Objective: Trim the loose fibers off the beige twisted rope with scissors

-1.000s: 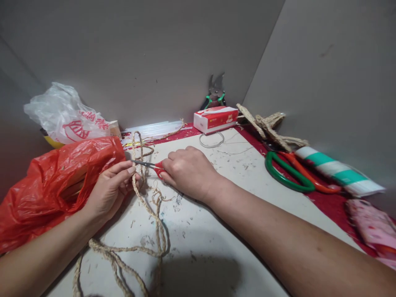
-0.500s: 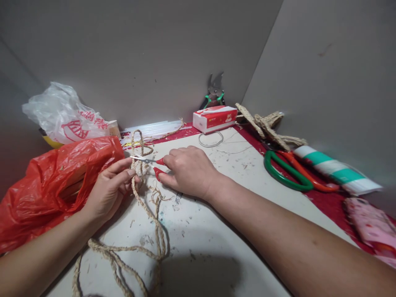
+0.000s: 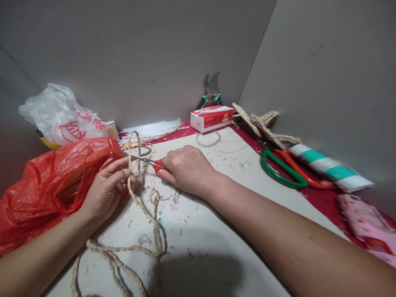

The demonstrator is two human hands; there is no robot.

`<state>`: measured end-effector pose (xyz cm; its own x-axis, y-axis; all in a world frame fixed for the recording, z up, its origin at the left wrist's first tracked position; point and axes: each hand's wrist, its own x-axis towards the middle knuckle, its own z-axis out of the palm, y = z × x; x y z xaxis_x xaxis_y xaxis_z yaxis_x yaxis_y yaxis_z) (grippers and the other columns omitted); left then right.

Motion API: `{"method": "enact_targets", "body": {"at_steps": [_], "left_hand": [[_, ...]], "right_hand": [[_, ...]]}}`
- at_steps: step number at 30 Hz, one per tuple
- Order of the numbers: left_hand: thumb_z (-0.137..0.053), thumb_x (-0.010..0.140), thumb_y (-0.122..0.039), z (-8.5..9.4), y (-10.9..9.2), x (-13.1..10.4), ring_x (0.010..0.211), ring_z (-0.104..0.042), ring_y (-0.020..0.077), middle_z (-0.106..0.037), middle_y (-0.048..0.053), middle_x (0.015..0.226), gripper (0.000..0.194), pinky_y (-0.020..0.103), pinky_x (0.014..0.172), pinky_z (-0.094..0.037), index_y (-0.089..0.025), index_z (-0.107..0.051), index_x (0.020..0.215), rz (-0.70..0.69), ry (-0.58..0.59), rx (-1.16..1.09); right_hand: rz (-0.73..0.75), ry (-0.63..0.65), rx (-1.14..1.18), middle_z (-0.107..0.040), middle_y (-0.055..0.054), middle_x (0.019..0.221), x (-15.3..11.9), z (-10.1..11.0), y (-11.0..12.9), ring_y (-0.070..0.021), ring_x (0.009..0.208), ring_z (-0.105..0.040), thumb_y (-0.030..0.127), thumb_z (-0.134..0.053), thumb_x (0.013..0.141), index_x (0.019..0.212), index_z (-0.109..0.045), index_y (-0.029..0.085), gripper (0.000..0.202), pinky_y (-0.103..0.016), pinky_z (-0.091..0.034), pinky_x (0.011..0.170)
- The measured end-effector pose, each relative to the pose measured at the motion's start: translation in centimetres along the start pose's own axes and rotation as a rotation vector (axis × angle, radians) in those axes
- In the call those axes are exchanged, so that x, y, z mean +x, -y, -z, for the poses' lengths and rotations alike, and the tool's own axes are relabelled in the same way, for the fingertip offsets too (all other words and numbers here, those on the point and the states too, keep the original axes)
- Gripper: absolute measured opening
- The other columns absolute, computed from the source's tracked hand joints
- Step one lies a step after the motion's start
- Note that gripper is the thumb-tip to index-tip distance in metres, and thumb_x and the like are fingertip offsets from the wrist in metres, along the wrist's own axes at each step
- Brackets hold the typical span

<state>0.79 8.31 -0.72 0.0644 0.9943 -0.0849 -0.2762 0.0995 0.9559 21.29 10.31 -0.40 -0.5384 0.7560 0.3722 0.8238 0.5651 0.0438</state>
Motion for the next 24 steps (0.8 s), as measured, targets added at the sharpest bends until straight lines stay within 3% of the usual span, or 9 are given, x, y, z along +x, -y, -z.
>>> {"method": "enact_targets", "body": {"at_steps": [6,10,13,16,19,21,24], "left_hand": [[-0.072,0.069,-0.020,0.0,0.2,0.0,0.051,-0.055,0.0081,-0.063,-0.002,0.059,0.032,0.020,0.053,-0.045,-0.018,-0.064,0.100,0.007,0.029,0.048],[-0.072,0.069,-0.022,0.0,0.2,-0.1,0.050,-0.055,0.0080,-0.063,-0.002,0.059,0.035,0.018,0.052,-0.044,-0.018,-0.064,0.102,0.026,0.030,0.082],[-0.071,0.069,-0.023,0.0,0.1,-0.1,0.049,-0.055,0.0074,-0.063,-0.002,0.060,0.034,0.018,0.052,-0.043,-0.018,-0.065,0.103,0.019,0.031,0.099],[-0.071,0.070,-0.022,0.0,0.0,-0.2,0.050,-0.055,0.0078,-0.064,-0.003,0.059,0.035,0.018,0.053,-0.043,-0.019,-0.065,0.104,0.027,0.053,0.106],[-0.070,0.071,-0.023,-0.1,0.0,-0.5,0.050,-0.054,0.0086,-0.064,-0.001,0.057,0.036,0.018,0.052,-0.042,-0.018,-0.065,0.106,0.033,0.099,0.164],[-0.068,0.073,-0.023,-0.3,0.0,-0.7,0.050,-0.053,0.0091,-0.064,0.000,0.056,0.033,0.019,0.053,-0.041,-0.017,-0.065,0.105,0.031,0.143,0.231],[-0.065,0.074,-0.021,-0.6,-0.2,-1.1,0.050,-0.051,0.0094,-0.063,0.000,0.055,0.030,0.021,0.054,-0.041,-0.015,-0.067,0.103,0.023,0.211,0.329]], "right_hand": [[-0.036,-0.014,0.004,-0.066,-0.005,0.071,0.0,0.0,0.3,-0.0174,0.066,-0.054,0.047,-0.051,0.082,0.083,-0.069,0.018,0.034,-0.030,-0.027,0.061],[-0.007,0.037,-0.040,-0.064,-0.004,0.067,0.1,0.1,0.3,-0.0153,0.061,-0.051,0.040,-0.047,0.087,0.076,-0.068,0.018,0.033,-0.030,-0.025,0.061],[-0.025,-0.027,0.044,-0.061,-0.003,0.065,0.0,-0.1,0.2,-0.0136,0.059,-0.047,0.035,-0.047,0.087,0.071,-0.066,0.017,0.031,-0.029,-0.025,0.060],[-0.168,-0.142,0.373,-0.054,0.000,0.060,0.1,-0.4,0.3,-0.0110,0.056,-0.041,0.032,-0.050,0.083,0.060,-0.058,0.017,0.029,-0.028,-0.025,0.056],[-0.379,-0.225,0.916,-0.042,0.004,0.052,0.4,-0.4,0.6,-0.0088,0.053,-0.035,0.035,-0.055,0.080,0.051,-0.046,0.018,0.035,-0.026,-0.027,0.054],[-0.477,-0.227,1.224,-0.040,0.006,0.050,0.6,-0.2,0.8,-0.0082,0.051,-0.035,0.040,-0.060,0.077,0.050,-0.044,0.018,0.038,-0.025,-0.028,0.053],[-0.507,-0.160,1.546,-0.045,0.005,0.052,0.9,0.1,0.8,-0.0077,0.051,-0.038,0.043,-0.068,0.072,0.052,-0.049,0.017,0.037,-0.025,-0.029,0.052]]}}
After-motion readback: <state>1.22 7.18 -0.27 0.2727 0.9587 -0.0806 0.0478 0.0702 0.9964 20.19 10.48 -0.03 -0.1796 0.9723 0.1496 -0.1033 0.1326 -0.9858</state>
